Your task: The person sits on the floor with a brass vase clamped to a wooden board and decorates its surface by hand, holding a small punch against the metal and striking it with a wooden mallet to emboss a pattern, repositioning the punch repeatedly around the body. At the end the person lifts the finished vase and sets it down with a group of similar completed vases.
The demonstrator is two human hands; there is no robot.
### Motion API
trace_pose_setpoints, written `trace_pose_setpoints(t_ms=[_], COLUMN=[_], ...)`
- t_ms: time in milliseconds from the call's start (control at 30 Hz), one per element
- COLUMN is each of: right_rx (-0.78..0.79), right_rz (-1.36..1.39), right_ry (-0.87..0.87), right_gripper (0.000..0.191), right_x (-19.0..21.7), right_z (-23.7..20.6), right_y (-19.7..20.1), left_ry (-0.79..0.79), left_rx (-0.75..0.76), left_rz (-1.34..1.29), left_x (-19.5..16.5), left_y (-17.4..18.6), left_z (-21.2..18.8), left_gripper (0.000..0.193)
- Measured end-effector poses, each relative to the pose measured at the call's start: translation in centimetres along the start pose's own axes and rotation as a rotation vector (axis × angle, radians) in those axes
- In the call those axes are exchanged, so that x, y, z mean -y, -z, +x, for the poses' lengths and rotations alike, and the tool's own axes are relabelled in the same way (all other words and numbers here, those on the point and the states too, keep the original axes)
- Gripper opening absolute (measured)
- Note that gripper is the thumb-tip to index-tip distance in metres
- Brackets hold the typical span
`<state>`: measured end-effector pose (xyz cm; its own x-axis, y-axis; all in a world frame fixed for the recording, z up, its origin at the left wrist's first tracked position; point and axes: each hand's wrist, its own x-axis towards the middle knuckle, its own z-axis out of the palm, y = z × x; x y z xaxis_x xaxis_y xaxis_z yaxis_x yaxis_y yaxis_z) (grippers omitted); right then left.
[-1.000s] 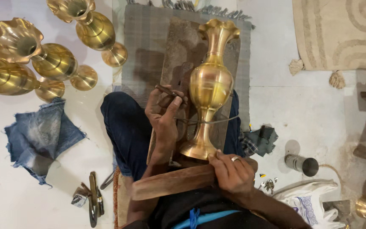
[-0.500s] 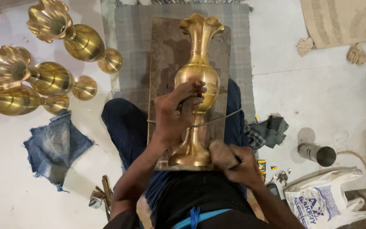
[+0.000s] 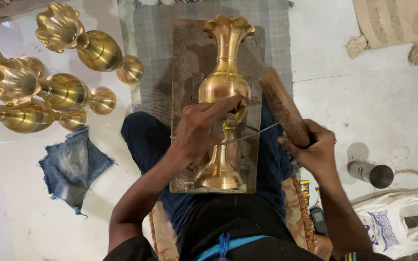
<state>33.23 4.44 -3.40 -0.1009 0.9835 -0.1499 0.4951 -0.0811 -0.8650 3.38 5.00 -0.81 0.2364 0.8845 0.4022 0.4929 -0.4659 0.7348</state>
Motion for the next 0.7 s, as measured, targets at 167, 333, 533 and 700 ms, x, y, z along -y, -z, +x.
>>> trace_pose_setpoints(t_ms=[167, 333, 533, 700], right_rx=[0.097, 0.198, 0.245, 0.273], right_rz=[-0.136, -0.116, -0.309, -0.407], right_ry=[0.146, 0.133, 0.231, 0.240], right_gripper=[0.023, 0.017, 0.021, 0.024], right_x=[5.6, 9.4, 11.8, 11.8], right_z=[2.0, 2.7, 3.8, 3.6], right_y=[3.7, 5.5, 5.3, 4.3], left_ry=[0.037, 0.001, 0.022, -0.018], left_rx=[0.039, -0.014, -0.045, -0.052], left_rz=[0.017, -0.037, 0.026, 0.060], left_x=[0.3, 0.3, -0.1, 0.2], left_y=[-0.2, -0.4, -0.6, -1.1], left_z=[0.0, -0.4, -0.8, -0.9], left_gripper=[0.070, 0.067, 0.067, 0.063])
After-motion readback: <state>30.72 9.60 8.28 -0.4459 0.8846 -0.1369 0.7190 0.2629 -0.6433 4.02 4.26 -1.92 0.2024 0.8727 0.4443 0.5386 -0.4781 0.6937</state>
